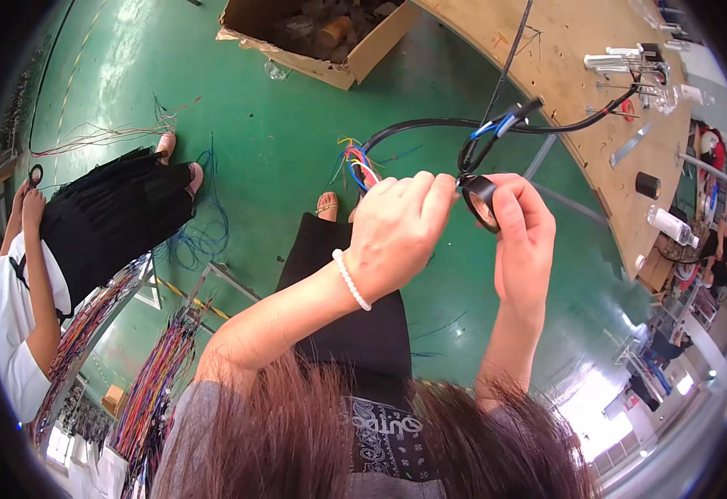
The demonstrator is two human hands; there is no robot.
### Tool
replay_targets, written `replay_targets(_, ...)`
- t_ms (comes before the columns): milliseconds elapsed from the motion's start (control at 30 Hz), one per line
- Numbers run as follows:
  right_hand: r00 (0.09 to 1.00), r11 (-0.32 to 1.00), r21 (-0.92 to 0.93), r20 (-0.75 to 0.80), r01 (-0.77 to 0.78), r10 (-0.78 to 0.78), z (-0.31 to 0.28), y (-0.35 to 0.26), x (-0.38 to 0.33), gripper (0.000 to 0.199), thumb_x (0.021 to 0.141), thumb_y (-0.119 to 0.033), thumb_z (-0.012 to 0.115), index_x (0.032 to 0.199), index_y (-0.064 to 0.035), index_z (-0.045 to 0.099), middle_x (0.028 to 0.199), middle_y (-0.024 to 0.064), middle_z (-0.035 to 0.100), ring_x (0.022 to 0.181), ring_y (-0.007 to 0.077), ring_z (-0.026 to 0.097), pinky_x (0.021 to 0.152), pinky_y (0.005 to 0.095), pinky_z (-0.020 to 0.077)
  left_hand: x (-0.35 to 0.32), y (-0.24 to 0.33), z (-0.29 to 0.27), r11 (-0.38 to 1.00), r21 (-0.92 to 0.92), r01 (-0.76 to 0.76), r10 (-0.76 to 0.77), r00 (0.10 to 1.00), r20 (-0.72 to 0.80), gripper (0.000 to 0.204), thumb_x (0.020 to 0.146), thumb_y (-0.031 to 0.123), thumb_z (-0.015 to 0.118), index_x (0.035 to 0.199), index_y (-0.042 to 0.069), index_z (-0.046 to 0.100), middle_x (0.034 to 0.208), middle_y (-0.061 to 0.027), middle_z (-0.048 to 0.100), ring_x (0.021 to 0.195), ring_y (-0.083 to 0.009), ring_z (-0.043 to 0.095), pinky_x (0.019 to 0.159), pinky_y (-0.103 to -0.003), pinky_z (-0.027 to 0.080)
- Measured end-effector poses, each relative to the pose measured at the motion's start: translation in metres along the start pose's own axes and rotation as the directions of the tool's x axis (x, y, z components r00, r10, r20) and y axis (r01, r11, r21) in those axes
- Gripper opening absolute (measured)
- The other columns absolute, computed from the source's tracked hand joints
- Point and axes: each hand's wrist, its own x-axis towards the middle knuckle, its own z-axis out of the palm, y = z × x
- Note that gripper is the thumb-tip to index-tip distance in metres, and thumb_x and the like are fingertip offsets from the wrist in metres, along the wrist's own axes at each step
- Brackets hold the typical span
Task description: Assembling a wiring harness by taping wires and attaching connectors.
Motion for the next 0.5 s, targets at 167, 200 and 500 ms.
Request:
replay_targets(167, 0.995, 0.998, -0.045, 0.092, 0.052, -0.048, -0.019, 0.023, 0.009, 0.020, 0.100, -0.018, 0.055, 0.095, 0.0012, 0.060, 0.114, 0.0093, 0.063, 0.092, 0.0110, 0.059, 0.088, 0.0272, 0.0462, 0.000, -0.007, 0.000, 0.994, -0.097, 0.040, -0.044, 0.998, -0.038, 0.012, 0.085, 0.004, 0.066, 0.095, 0.000, 0.062, 0.074, -0.0086, 0.060, 0.058, -0.0248, 0.057, 0.054, -0.035, 0.045)
replay_targets(200, 0.996, 0.999, 0.032, 0.077, 0.045, -0.047, -0.019, 0.026, 0.011, 0.020, 0.100, -0.017, 0.055, 0.095, 0.0015, 0.060, 0.117, 0.0106, 0.062, 0.095, 0.0113, 0.059, 0.088, 0.0276, 0.0467, 0.000, -0.008, 0.000, 0.994, -0.101, 0.042, -0.046, 0.998, -0.042, 0.012, 0.085, 0.004, 0.066, 0.095, 0.000, 0.062, 0.074, -0.0086, 0.060, 0.058, -0.0248, 0.057, 0.054, -0.035, 0.045)
replay_targets(500, 0.983, 0.945, -0.292, -0.058, 0.150, -0.174, 0.007, -0.018, -0.008, 0.019, 0.090, -0.017, 0.069, 0.090, 0.0007, 0.063, 0.111, 0.0118, 0.063, 0.090, 0.0136, 0.059, 0.082, 0.0299, 0.0478, -0.001, -0.006, -0.003, 0.999, -0.037, 0.000, 0.000, 1.000, -0.009, 0.016, 0.084, 0.009, 0.066, 0.096, 0.000, 0.061, 0.074, -0.0074, 0.057, 0.062, -0.0233, 0.059, 0.055, -0.034, 0.045)
